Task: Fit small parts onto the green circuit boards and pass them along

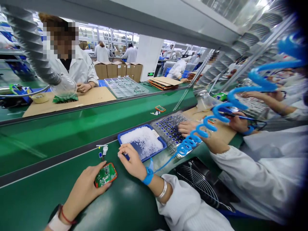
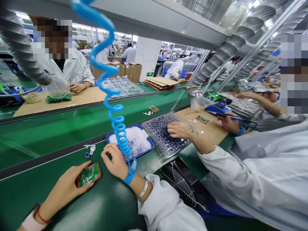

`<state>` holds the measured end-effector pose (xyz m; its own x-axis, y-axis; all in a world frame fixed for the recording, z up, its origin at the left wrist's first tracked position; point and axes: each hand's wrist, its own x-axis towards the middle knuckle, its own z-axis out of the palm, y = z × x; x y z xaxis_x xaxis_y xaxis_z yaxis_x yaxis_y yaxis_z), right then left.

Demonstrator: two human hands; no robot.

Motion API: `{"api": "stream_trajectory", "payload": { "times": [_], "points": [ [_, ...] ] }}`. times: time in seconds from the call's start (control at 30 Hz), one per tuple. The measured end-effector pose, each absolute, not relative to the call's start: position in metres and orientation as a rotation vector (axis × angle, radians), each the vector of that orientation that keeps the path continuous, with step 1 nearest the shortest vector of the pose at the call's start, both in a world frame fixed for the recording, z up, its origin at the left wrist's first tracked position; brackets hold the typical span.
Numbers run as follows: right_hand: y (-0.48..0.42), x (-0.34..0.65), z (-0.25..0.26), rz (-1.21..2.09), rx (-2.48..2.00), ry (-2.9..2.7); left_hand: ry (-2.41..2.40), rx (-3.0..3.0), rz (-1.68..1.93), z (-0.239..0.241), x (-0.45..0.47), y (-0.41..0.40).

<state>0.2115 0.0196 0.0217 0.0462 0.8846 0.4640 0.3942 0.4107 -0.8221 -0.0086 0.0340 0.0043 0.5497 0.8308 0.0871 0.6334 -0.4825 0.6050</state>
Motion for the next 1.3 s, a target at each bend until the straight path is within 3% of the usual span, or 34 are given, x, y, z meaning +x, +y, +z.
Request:
{"api": "stream_trajectory", "payload": {
  "times": [0.17, 0.33, 0.43, 0.6, 0.97, 1.3],
  "points": [
    [0.039, 0.244, 0.009, 0.404, -1.385, -1.615, 1.177, 1.554, 0.790, 0.043, -0.016, 0.102],
    [0.043, 0.259, -0.003, 0.290, -1.632, -1.866, 1.500, 1.660, 1.448, 0.065, -0.024, 0.177],
    [0.042, 0.258, -0.005, 0.270, -1.674, -1.955, 1.750, 1.976, 1.193, 0.043, -0.034, 0.202],
    [0.042, 0.257, -0.006, 0.267, -1.643, -1.966, 1.746, 2.455, 0.634, -0.002, -0.061, 0.219],
    [0.045, 0.259, -0.009, 0.265, -1.577, -1.978, 1.688, 2.537, 0.819, 0.004, -0.041, 0.195],
    [0.047, 0.265, -0.022, 0.146, -1.493, -1.982, 1.586, 2.520, 0.719, -0.002, -0.024, 0.193]
  ]
}}
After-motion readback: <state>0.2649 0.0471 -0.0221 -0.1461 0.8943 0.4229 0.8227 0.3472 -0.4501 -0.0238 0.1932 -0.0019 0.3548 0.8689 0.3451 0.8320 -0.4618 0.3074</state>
